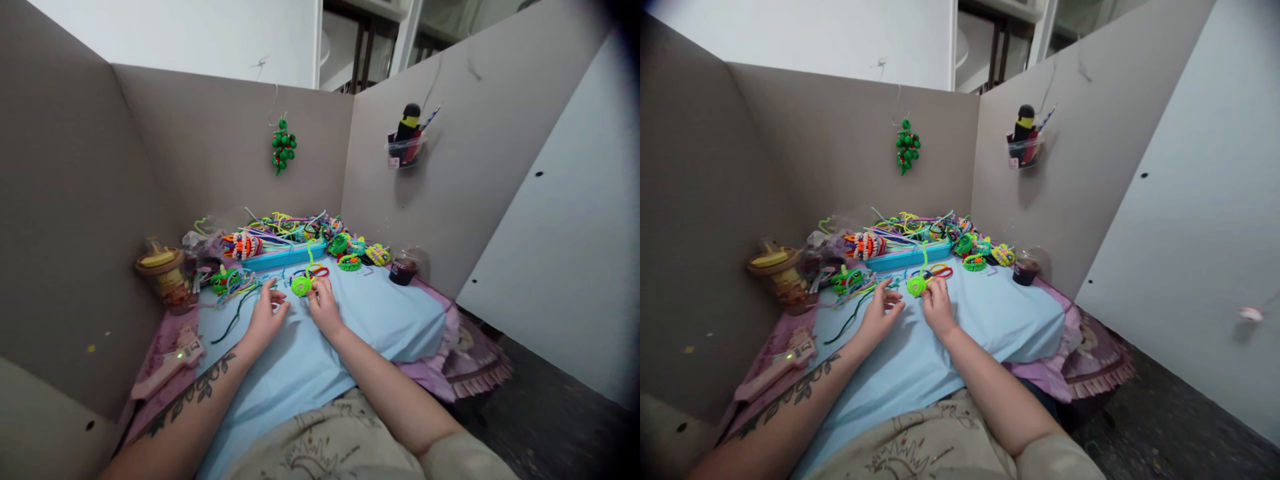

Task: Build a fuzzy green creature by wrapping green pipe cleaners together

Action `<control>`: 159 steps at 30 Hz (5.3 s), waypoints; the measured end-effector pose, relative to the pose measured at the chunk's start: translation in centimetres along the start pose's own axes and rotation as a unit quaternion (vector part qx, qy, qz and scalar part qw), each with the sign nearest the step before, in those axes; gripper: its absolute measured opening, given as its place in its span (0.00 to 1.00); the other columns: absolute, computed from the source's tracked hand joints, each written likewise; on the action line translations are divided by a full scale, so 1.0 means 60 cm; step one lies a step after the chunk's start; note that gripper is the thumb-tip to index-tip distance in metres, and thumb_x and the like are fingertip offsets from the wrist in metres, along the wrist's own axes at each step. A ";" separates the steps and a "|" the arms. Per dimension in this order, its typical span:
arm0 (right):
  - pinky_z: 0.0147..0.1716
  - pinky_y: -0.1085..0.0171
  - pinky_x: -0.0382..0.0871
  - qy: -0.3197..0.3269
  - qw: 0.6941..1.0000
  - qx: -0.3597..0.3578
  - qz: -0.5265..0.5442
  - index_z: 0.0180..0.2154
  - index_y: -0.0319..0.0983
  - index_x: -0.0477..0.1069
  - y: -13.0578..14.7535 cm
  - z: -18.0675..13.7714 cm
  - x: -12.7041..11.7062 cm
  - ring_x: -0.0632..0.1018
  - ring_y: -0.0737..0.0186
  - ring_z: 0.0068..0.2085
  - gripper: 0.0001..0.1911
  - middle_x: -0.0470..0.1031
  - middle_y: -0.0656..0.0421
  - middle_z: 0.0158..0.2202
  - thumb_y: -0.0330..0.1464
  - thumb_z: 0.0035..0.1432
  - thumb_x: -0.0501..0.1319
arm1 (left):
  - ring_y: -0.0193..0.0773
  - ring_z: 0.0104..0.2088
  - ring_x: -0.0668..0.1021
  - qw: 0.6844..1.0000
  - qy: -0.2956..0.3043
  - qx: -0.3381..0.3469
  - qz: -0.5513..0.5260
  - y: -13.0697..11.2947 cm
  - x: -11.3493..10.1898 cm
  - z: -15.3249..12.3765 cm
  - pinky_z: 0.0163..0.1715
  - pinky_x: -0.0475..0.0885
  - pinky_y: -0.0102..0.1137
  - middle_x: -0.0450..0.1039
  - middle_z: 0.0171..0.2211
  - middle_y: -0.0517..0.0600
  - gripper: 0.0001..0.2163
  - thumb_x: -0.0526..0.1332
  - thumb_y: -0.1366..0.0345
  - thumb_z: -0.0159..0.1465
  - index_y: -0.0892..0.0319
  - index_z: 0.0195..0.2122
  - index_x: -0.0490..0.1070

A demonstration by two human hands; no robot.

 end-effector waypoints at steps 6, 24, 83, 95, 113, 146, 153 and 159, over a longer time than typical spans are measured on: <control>0.45 0.58 0.62 0.058 0.998 -0.020 0.018 0.31 0.40 0.63 0.005 -0.003 0.013 0.67 0.59 0.42 0.02 0.62 0.56 0.37 0.29 0.57 0.54 | 0.40 0.40 0.77 0.960 0.040 -0.100 -0.258 0.001 0.025 -0.005 0.42 0.70 0.36 0.73 0.39 0.52 0.38 0.66 0.63 0.49 0.58 0.59 0.48; 0.39 0.60 0.65 0.038 0.996 -0.068 0.045 0.26 0.41 0.63 0.033 -0.008 0.007 0.70 0.60 0.36 0.05 0.67 0.59 0.30 0.26 0.49 0.57 | 0.30 0.23 0.70 0.955 -0.008 -0.150 -0.257 -0.023 0.012 -0.009 0.26 0.63 0.25 0.65 0.21 0.40 0.27 0.68 0.59 0.47 0.60 0.46 0.61; 0.24 0.68 0.62 0.056 0.934 0.192 0.296 0.26 0.40 0.61 -0.011 0.001 0.024 0.69 0.68 0.22 0.11 0.66 0.67 0.19 0.35 0.46 0.64 | 0.40 0.44 0.76 0.946 -0.001 0.236 0.221 -0.055 0.003 -0.022 0.45 0.72 0.35 0.75 0.44 0.53 0.11 0.55 0.67 0.63 0.57 0.45 0.72; 0.22 0.69 0.60 0.073 0.939 0.189 0.278 0.26 0.41 0.61 -0.005 -0.002 0.024 0.68 0.69 0.21 0.12 0.64 0.67 0.19 0.36 0.46 0.64 | 0.42 0.44 0.78 0.870 0.031 0.363 0.332 -0.066 0.011 -0.031 0.42 0.75 0.35 0.74 0.47 0.58 0.18 0.50 0.76 0.61 0.63 0.50 0.70; 0.26 0.68 0.61 0.041 0.951 0.166 0.259 0.26 0.40 0.63 -0.008 -0.002 0.013 0.68 0.68 0.24 0.07 0.66 0.66 0.21 0.33 0.47 0.62 | 0.37 0.33 0.77 0.999 -0.033 0.038 -0.017 -0.030 -0.017 0.005 0.33 0.73 0.32 0.74 0.39 0.54 0.14 0.60 0.63 0.57 0.61 0.44 0.69; 0.36 0.62 0.67 0.133 0.991 -0.019 0.026 0.41 0.41 0.72 0.037 -0.019 0.050 0.73 0.60 0.36 0.12 0.76 0.57 0.33 0.30 0.51 0.61 | 0.35 0.31 0.77 0.868 -0.098 -0.225 -0.431 0.028 -0.001 0.008 0.30 0.68 0.26 0.76 0.30 0.50 0.23 0.72 0.68 0.40 0.63 0.39 0.71; 0.41 0.59 0.65 0.142 0.987 -0.070 0.005 0.36 0.43 0.75 0.048 -0.020 0.050 0.72 0.59 0.36 0.08 0.77 0.57 0.32 0.29 0.54 0.59 | 0.35 0.29 0.76 0.876 -0.096 -0.221 -0.418 0.037 -0.002 0.009 0.26 0.66 0.26 0.76 0.29 0.50 0.22 0.72 0.68 0.41 0.63 0.39 0.72; 0.44 0.58 0.64 0.108 0.991 -0.072 -0.010 0.39 0.42 0.74 0.052 -0.017 0.037 0.71 0.59 0.40 0.10 0.75 0.57 0.34 0.29 0.54 0.60 | 0.32 0.26 0.75 0.862 -0.107 -0.215 -0.446 0.025 -0.010 0.013 0.24 0.65 0.25 0.75 0.27 0.49 0.22 0.73 0.67 0.40 0.63 0.38 0.71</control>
Point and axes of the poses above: each hand's wrist, its own z-axis towards the middle knuckle, its own x-axis out of the palm, y = z × x, the point moved 6 cm from there along z, towards the middle knuckle
